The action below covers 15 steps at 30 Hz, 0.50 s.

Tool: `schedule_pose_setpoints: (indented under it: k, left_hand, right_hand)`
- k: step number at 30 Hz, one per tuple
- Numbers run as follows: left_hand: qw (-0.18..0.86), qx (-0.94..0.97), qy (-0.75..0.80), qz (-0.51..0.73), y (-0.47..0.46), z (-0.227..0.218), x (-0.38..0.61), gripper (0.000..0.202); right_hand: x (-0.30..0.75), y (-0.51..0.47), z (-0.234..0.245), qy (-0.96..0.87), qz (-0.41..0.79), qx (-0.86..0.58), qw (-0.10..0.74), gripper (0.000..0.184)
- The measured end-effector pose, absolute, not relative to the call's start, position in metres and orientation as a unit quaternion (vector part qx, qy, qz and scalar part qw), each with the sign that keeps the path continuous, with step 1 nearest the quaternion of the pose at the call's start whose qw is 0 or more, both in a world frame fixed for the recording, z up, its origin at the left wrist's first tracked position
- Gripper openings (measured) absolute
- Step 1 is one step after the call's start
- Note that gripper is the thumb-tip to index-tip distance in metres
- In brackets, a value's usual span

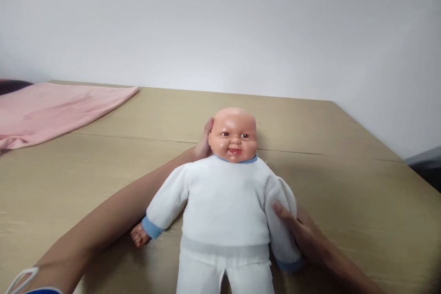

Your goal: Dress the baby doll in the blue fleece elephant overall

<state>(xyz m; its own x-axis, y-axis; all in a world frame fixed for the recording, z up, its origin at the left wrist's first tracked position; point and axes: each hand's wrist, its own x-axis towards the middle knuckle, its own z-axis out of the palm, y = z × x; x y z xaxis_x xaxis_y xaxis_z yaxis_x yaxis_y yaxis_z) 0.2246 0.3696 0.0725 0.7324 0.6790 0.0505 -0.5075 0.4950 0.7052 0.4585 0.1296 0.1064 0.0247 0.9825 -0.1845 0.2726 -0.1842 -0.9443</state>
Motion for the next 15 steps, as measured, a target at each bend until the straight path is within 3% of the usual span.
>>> schedule_pose_setpoints:
  k: [4, 9, 15]
  left_hand:
    - [0.863, 0.342, 0.124, 0.350, 0.390, 0.071, 0.231, 0.099]
    - [0.875, 0.337, 0.129, 0.321, 0.417, 0.072, 0.238, 0.109]
    - [0.887, 0.330, 0.097, 0.308, 0.425, 0.069, 0.237, 0.091]
  right_hand:
    - [0.477, 0.126, 0.097, -0.537, 0.456, -0.630, 0.326, 0.079]
    - [0.484, 0.129, 0.087, -0.549, 0.359, -0.662, 0.362, 0.076]
    - [0.489, 0.124, 0.076, -0.569, 0.286, -0.698, 0.326, 0.067]
